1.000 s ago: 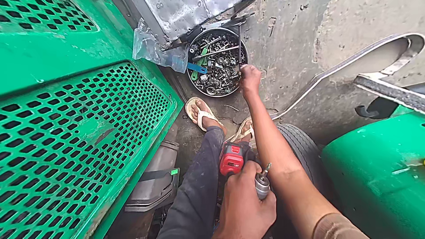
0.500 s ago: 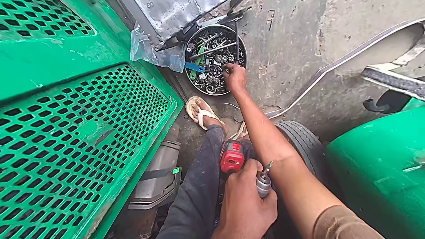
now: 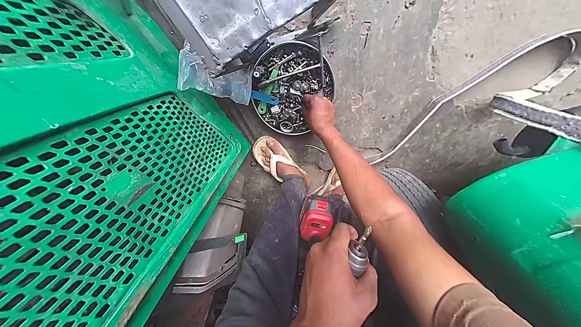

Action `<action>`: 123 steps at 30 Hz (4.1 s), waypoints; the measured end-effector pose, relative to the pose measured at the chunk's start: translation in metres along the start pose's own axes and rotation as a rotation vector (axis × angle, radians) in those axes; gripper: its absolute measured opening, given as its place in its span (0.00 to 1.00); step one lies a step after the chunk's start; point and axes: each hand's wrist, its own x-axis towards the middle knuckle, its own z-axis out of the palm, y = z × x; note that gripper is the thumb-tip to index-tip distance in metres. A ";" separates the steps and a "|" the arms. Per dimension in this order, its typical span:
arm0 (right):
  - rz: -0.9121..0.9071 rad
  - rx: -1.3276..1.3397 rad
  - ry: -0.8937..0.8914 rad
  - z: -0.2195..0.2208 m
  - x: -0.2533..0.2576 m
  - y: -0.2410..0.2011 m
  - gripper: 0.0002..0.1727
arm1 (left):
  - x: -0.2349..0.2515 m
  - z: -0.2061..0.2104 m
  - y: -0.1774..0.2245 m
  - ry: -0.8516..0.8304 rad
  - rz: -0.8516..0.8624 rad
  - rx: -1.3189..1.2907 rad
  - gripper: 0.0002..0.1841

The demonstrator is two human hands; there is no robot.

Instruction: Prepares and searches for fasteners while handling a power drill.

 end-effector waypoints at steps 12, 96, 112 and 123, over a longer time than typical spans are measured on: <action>-0.068 -0.168 -0.065 -0.009 -0.003 -0.003 0.14 | 0.000 0.005 0.000 -0.004 0.014 0.020 0.21; 0.370 0.299 0.158 -0.017 -0.005 0.016 0.15 | 0.000 0.005 -0.004 0.060 0.072 0.026 0.19; 0.428 1.225 0.435 -0.005 -0.022 0.021 0.10 | -0.004 0.000 -0.007 0.066 0.070 -0.001 0.20; 0.117 1.392 0.123 -0.004 -0.010 0.046 0.12 | -0.003 -0.001 -0.009 0.050 0.078 0.004 0.19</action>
